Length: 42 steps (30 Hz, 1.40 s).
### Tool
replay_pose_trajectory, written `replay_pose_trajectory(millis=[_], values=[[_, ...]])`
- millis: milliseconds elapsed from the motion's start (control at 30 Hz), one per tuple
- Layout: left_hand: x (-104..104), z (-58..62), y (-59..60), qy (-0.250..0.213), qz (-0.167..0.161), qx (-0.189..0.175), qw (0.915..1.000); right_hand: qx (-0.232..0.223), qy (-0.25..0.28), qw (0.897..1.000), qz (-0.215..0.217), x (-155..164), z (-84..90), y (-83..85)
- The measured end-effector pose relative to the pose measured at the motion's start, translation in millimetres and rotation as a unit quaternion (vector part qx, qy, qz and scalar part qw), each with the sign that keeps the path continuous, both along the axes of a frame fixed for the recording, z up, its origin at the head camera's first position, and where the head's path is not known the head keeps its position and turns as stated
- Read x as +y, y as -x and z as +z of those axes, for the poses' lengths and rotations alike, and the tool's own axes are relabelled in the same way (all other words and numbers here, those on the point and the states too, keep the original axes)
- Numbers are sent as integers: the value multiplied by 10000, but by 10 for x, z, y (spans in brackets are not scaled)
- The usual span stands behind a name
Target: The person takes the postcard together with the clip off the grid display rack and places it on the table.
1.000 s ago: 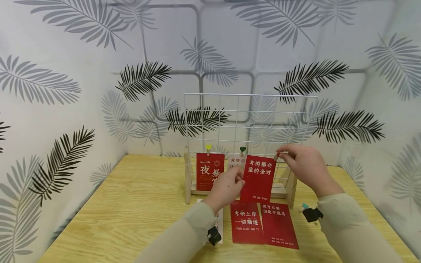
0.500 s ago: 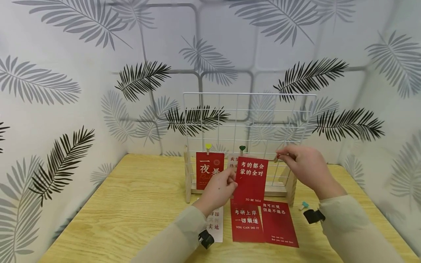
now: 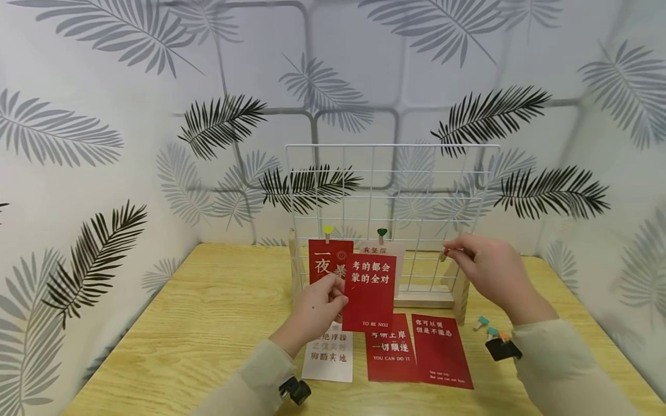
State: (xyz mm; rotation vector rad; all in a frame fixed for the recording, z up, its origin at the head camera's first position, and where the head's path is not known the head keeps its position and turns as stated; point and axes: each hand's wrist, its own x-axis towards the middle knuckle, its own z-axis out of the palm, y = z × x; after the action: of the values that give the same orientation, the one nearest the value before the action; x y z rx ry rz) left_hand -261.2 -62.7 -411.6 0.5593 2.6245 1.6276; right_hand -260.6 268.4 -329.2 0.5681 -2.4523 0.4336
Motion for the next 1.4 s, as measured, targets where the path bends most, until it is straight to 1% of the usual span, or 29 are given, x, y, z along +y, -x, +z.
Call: replay_pose_trajectory(millis=[167,233,467,600,700,867,933,1067,1233,1400], values=[[-225,-8,-9,-249,-103,-176,9995,51,77,10000,-20,80,-84,-8],[-312,-2,-16,-277,-105,-193,9994,73,65,9999,-33,111,-119,-16],[-583,18,-44,-298,162,-205,9992,-118,200,9994,-242,218,-217,-68],[-746,13,-54,-373,350,-348,9981,-145,344,9986,-377,294,-266,-95],[-880,9,-51,-394,408,-510,9971,-233,436,9978,-450,351,-294,-109],[-1111,24,-38,-311,363,-683,9965,-381,525,9964,-551,450,-356,-110],[-1199,33,-31,-297,328,-723,9964,-372,568,9959,-604,484,-384,-113],[-1377,41,-7,-347,248,-822,9957,-472,658,9940,-728,543,-434,-137],[-1619,20,42,-413,160,-874,9952,-777,680,9906,-893,634,-480,-160],[-1834,-24,76,-380,270,-1122,9926,-1021,798,9863,-1021,761,-541,-175]])
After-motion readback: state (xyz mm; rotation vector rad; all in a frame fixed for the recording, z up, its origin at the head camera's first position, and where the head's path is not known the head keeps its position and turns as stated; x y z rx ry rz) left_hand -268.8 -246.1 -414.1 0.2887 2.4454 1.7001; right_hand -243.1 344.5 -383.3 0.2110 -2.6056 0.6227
